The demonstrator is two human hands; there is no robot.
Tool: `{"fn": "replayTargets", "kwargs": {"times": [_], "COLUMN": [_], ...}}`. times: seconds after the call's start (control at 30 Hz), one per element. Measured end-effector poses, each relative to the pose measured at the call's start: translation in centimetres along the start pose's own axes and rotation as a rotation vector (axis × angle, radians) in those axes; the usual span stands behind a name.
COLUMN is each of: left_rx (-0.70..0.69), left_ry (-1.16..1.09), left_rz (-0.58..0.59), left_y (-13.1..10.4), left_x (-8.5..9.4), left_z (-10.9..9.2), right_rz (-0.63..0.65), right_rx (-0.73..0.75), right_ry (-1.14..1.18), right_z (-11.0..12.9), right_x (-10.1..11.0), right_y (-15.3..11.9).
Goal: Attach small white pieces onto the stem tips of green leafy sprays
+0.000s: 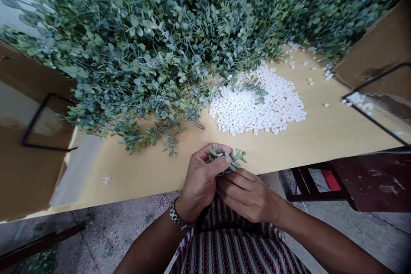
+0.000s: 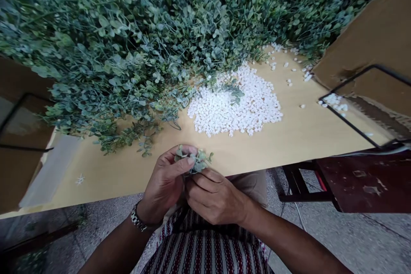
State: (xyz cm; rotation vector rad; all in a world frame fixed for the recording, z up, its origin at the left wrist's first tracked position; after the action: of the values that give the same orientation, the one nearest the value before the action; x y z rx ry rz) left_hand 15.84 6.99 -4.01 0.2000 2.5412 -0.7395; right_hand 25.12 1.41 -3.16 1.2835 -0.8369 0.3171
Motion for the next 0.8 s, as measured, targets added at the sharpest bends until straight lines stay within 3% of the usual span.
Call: {"fn": "replayTargets", "kwargs": {"times": [0.13, 0.3, 0.4, 0.47, 0.57, 0.6, 0.7, 0.8], "left_rx": [-0.012, -0.101, -0.104, -0.082, -0.056, -0.048, -0.04, -0.053], "left_ry": [0.094, 0.078, 0.118, 0.17, 0.244, 0.262, 0.303, 0.314], "left_rz": [0.027, -0.068, -0.109, -0.129, -0.127, -0.119, -0.096, -0.095], "left_y": [0.0, 0.1, 0.3, 0.4, 0.9, 1.0, 1.3, 1.4], "left_x": [0.1, 0.5, 0.7, 0.9, 1.1, 1.0, 0.8, 0.5], "left_z": [0.5, 0.0, -1.0, -1.6, -2.0, -2.0, -1.7, -1.4], "right_rz": [0.017, 0.049, -0.093, -0.237, 0.013, 0.042, 0.169, 0.27], "right_rx": [-0.005, -0.003, -0.052, -0.19, -0.5, -0.554, -0.581, -0.562], "right_ry": [0.029, 0.029, -0.079, -0.192, -0.337, -0.372, -0.433, -0.451], "right_z": [0.2, 0.8, -0.3, -2.4, -7.1, -8.2, -10.1, -10.3], "right_x": [-0.3, 0.5, 2.8, 5.0, 5.9, 6.3, 5.9, 4.7], "right_y": [0.2, 0.4, -0.5, -1.6, -3.0, -3.2, -2.9, -2.5]}}
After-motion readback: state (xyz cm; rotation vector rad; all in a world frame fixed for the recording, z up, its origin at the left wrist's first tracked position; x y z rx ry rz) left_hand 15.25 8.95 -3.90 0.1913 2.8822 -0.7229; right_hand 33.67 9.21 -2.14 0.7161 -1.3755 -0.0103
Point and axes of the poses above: each hand's wrist, its own y-axis towards the middle knuckle, its own x-axis out of the back of the hand, z = x × y, the point moved 5 cm from there along y, towards the middle knuckle, and after that the axes turned 6 degrees about x, right-handed, at the moved point
